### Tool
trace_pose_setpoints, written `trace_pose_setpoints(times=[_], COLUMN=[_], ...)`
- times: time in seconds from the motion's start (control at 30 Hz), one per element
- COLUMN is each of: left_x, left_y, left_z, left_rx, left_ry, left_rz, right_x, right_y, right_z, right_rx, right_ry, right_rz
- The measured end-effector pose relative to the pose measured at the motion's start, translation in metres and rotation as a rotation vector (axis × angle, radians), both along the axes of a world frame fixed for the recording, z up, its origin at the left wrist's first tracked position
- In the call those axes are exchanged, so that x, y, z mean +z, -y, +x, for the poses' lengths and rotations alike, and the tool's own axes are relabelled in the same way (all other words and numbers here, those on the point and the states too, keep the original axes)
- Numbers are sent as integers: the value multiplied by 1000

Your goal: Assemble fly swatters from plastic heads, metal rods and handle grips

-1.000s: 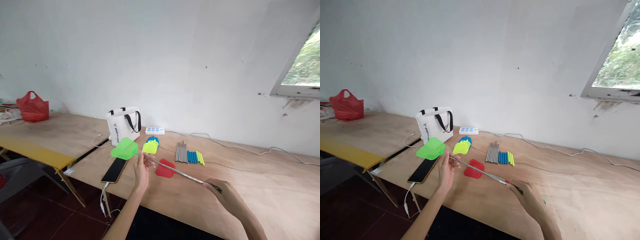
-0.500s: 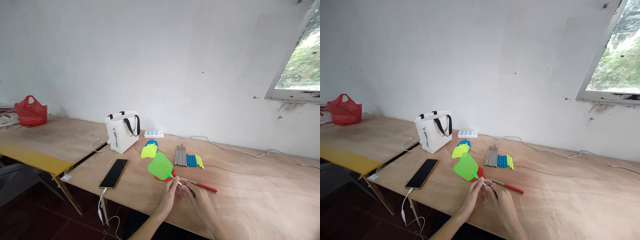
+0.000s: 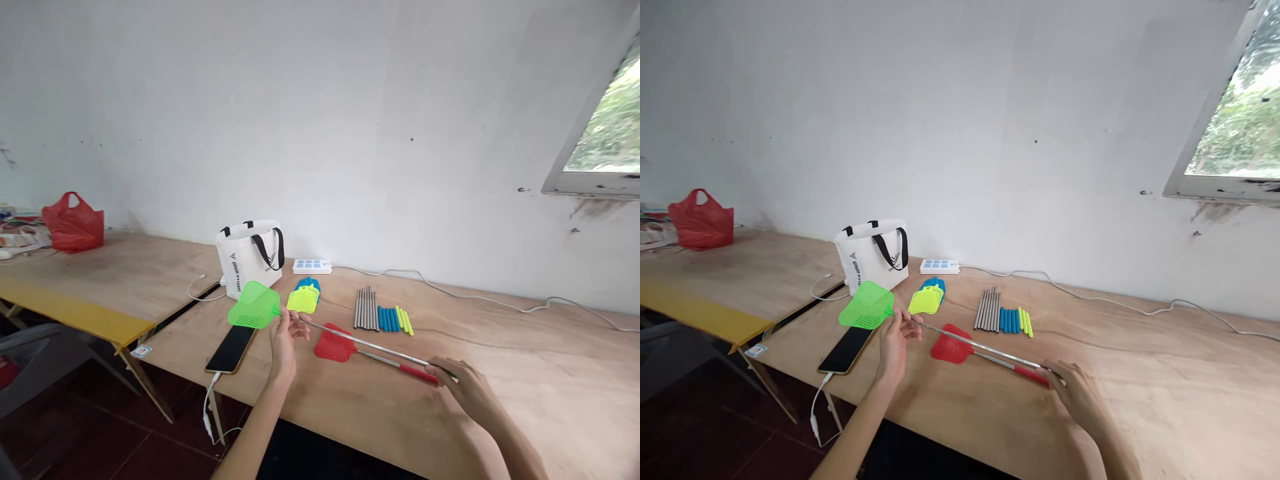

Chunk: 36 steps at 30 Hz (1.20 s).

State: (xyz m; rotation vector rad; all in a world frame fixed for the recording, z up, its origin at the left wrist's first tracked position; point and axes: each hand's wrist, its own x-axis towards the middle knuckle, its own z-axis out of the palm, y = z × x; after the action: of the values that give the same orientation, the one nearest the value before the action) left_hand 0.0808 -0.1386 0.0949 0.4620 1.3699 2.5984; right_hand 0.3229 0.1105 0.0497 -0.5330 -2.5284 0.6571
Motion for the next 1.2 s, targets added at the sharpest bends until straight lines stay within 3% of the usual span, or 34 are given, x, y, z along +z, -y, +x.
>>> trace_pose_setpoints(times=[0.17, 0.33, 0.6, 0.9, 1.07, 1.2], left_x=[3, 4, 1, 1, -4, -19], left_y=[5, 5, 5, 0, -1, -15], left_z=[-9, -1, -5, 4, -2, 16], left_rx=[-108, -122, -64, -114, -51, -95], left_ry=[-90, -48, 39, 32, -10, -68], left_rz=[19, 85, 151, 26, 4, -108], right_x=[-8, -3, -5, -2, 2, 7], right_y=[-33, -25, -15, -10, -10, 16], right_z=[16, 13, 4, 5, 3, -16], right_rx=[-78, -79, -61, -30, -18, 30], right_ry=[22, 51, 85, 103, 22, 9], right_rz=[-107, -216, -224, -230, -158, -108])
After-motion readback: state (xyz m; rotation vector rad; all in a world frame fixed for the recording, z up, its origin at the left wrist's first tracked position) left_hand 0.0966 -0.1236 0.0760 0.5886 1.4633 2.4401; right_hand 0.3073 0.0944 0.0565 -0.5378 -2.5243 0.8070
